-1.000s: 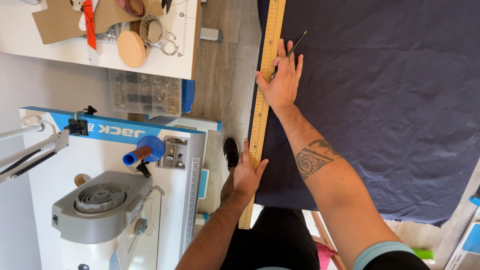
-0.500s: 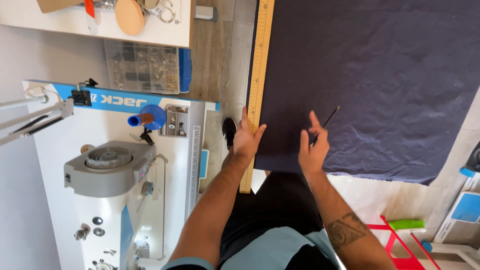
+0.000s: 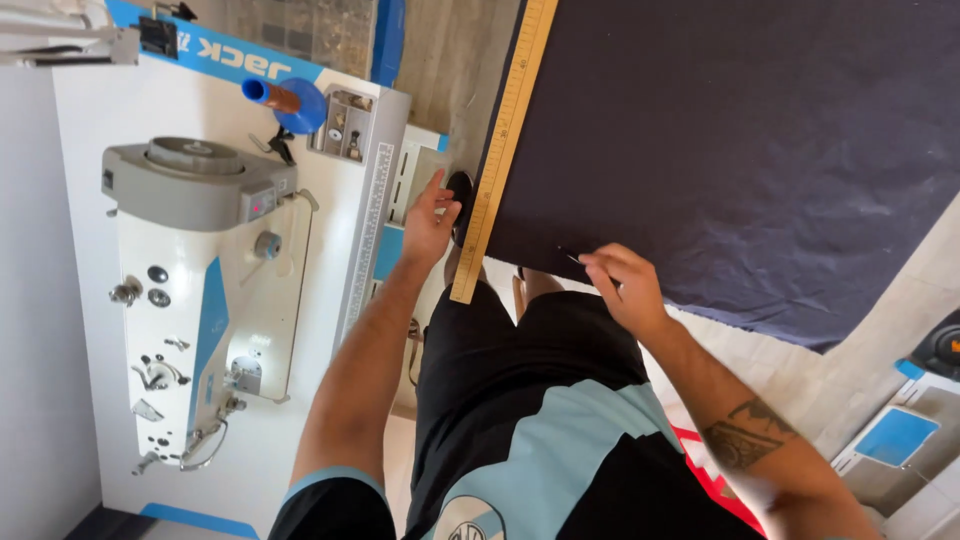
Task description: The person is smoothing out a large piece of dark fabric on a work table and then using a long wooden ruler and a pencil to measure and mark lines for cutting.
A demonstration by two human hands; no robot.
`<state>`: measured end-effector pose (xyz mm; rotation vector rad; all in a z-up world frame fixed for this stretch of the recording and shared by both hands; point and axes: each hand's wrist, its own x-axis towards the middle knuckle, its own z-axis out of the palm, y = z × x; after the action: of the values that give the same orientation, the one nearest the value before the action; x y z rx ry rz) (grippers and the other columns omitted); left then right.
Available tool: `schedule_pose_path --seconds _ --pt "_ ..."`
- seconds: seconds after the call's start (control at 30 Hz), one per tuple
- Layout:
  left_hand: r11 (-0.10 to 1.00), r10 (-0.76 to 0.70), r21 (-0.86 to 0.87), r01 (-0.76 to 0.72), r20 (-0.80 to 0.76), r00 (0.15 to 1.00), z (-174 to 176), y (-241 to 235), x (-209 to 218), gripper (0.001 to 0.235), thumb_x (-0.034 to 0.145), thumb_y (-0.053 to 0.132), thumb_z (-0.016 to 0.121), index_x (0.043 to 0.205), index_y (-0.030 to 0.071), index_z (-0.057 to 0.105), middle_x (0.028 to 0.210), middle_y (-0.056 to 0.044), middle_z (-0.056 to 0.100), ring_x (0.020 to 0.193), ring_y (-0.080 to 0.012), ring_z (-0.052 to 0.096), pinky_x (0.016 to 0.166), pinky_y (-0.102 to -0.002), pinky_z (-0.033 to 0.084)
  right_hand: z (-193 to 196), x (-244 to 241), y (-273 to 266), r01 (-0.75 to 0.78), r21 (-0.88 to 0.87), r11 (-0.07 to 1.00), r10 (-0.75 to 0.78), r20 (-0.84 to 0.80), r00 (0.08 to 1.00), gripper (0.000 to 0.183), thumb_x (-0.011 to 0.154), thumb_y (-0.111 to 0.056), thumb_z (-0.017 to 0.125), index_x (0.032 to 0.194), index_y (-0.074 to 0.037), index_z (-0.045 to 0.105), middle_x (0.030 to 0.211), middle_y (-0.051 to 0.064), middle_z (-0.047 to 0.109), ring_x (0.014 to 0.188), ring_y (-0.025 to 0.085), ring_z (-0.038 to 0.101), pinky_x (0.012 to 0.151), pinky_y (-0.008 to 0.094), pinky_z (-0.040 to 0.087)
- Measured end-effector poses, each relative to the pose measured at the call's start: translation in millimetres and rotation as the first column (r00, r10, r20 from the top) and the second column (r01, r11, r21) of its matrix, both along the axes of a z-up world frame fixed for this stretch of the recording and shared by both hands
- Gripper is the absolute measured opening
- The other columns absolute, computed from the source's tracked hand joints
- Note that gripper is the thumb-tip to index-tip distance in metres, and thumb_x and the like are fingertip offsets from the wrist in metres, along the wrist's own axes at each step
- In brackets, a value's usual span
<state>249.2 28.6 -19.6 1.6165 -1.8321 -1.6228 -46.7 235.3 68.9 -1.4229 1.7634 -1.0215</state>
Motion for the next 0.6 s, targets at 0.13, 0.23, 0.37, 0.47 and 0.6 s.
schedule_pose_path --seconds 0.13,0.23,0.37,0.47,0.6 --pt "0.967 -0.185 -0.153 0.205 0.137 0.973 22 13 -6 0.067 0.103 0.013 0.068 0.162 0.014 0.036 0.136 -0.016 0.058 0.126 -0.0331 0.063 0.099 -0.048 0.058 11 -1 -47 -0.068 -0.003 0.998 0.068 0.168 0.983 0.013 0.1 -0.015 0.069 0.099 -0.01 0.08 0.079 0.001 0.075 0.069 0.019 0.072 0.071 0.031 0.056" --pt "0.904 -0.327 -0.212 0.371 0.216 0.92 40 3 -18 0.08 0.098 0.019 0.074 0.165 0.02 0.03 0.146 -0.014 0.048 0.133 -0.0352 0.057 0.105 -0.049 0.055 13 3 -83 -0.122 -0.013 0.992 0.123 0.179 0.976 0.005 0.093 -0.004 0.074 0.096 -0.003 0.078 0.08 0.009 0.074 0.071 0.025 0.072 0.067 0.034 0.056" --pt "0.744 -0.536 -0.196 0.639 0.395 0.746 64 -17 -38 0.092 0.095 0.028 0.08 0.168 0.028 0.023 0.169 -0.01 0.015 0.148 -0.0402 0.04 0.113 -0.052 0.05 4 13 -114 -0.19 0.043 0.981 0.182 0.144 0.973 0.01 0.085 -0.002 0.077 0.095 -0.002 0.077 0.082 0.015 0.073 0.075 0.031 0.071 0.063 0.036 0.056" --pt "0.67 -0.628 -0.142 0.729 0.417 0.658 66 -34 -52 0.099 0.09 0.027 0.084 0.168 0.026 0.022 0.173 -0.006 0.003 0.154 -0.0383 0.031 0.117 -0.051 0.045 2 19 -127 -0.184 0.136 0.973 0.171 0.102 0.98 0.008 0.089 -0.001 0.075 0.097 0.001 0.078 0.084 0.017 0.074 0.075 0.029 0.072 0.062 0.033 0.057" --pt "0.559 -0.69 -0.172 0.811 0.446 0.57 55 -43 -62 0.105 0.087 0.025 0.086 0.169 0.019 0.022 0.174 -0.004 -0.004 0.159 -0.0336 0.02 0.119 -0.05 0.041 4 23 -129 -0.211 0.174 0.962 0.198 0.089 0.976 0.01 0.09 -0.002 0.073 0.098 0.0 0.078 0.086 0.018 0.074 0.079 0.033 0.073 0.066 0.036 0.058"
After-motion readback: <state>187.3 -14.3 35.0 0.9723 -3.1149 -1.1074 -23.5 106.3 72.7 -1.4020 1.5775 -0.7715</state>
